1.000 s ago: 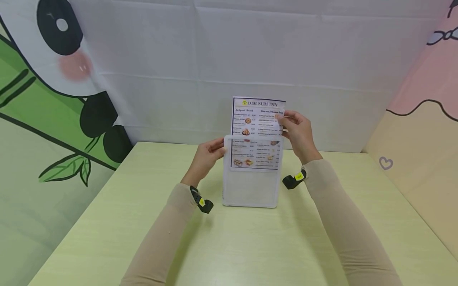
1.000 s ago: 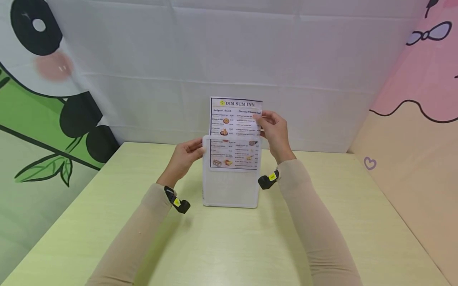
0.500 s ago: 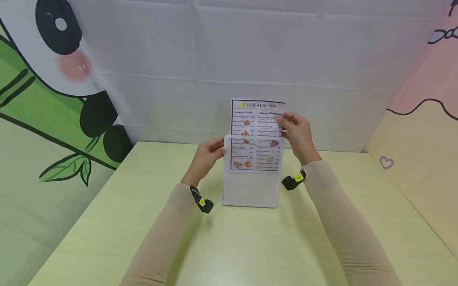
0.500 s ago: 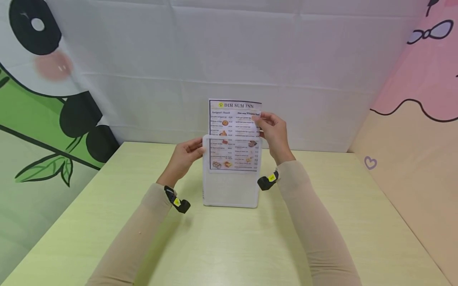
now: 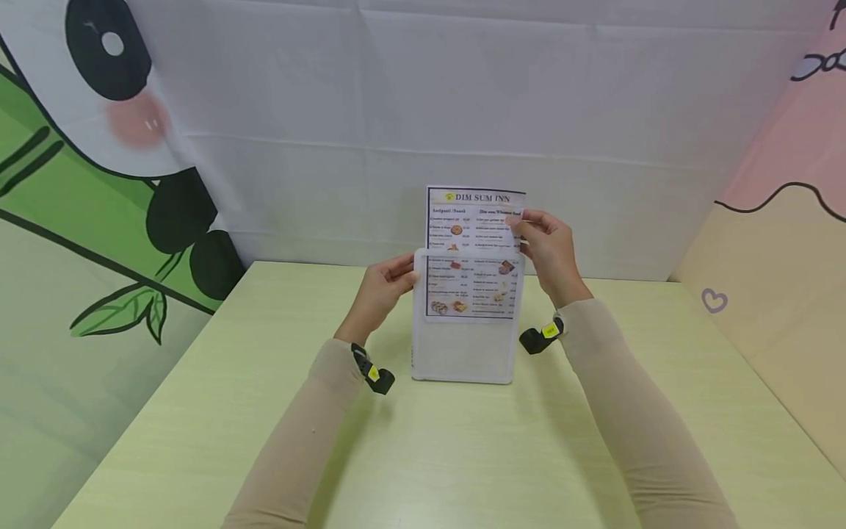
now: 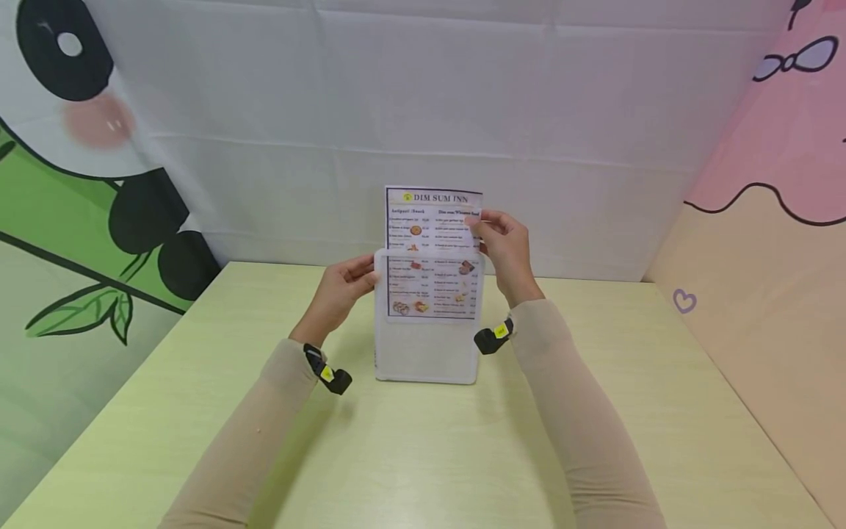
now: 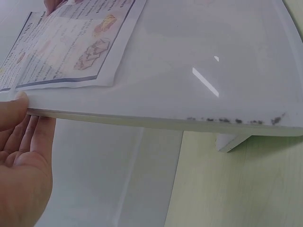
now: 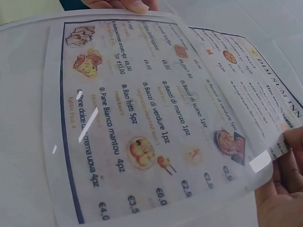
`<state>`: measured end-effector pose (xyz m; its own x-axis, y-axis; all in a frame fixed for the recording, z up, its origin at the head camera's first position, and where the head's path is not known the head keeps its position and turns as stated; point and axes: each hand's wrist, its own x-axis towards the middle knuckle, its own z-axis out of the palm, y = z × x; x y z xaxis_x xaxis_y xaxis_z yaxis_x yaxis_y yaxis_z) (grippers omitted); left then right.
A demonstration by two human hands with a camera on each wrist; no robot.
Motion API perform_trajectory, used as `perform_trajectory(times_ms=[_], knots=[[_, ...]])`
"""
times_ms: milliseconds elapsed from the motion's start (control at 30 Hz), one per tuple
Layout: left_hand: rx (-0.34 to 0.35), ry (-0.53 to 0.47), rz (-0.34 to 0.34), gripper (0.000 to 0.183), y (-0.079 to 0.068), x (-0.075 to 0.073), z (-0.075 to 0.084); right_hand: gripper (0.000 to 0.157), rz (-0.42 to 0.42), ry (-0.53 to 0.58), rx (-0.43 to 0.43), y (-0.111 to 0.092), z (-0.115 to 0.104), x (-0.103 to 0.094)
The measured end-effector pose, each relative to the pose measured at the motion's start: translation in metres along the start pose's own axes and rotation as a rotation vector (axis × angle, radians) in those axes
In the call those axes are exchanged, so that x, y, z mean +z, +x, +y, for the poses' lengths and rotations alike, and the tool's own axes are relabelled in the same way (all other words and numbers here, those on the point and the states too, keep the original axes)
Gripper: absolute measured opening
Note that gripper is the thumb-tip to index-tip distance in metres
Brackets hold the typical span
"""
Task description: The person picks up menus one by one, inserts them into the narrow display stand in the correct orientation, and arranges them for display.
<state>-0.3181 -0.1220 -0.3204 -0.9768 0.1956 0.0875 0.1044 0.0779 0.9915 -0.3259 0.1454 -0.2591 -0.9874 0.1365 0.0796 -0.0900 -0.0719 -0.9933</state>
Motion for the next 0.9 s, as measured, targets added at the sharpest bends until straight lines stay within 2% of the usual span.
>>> perform_trajectory(times_ms=[333,900], knots=[[0.01,-0.005,-0.002,0.045,-0.0009,-0.0009,-0.0007,0.028,-0.005,0.039,-0.004,-0.0004,0.0005,0.0011],[0.011,-0.023,-0.013,0.045,0.0004,-0.0016,-0.0008,0.027,-0.025,0.034,0.004,-0.0016,-0.0048,0.0]])
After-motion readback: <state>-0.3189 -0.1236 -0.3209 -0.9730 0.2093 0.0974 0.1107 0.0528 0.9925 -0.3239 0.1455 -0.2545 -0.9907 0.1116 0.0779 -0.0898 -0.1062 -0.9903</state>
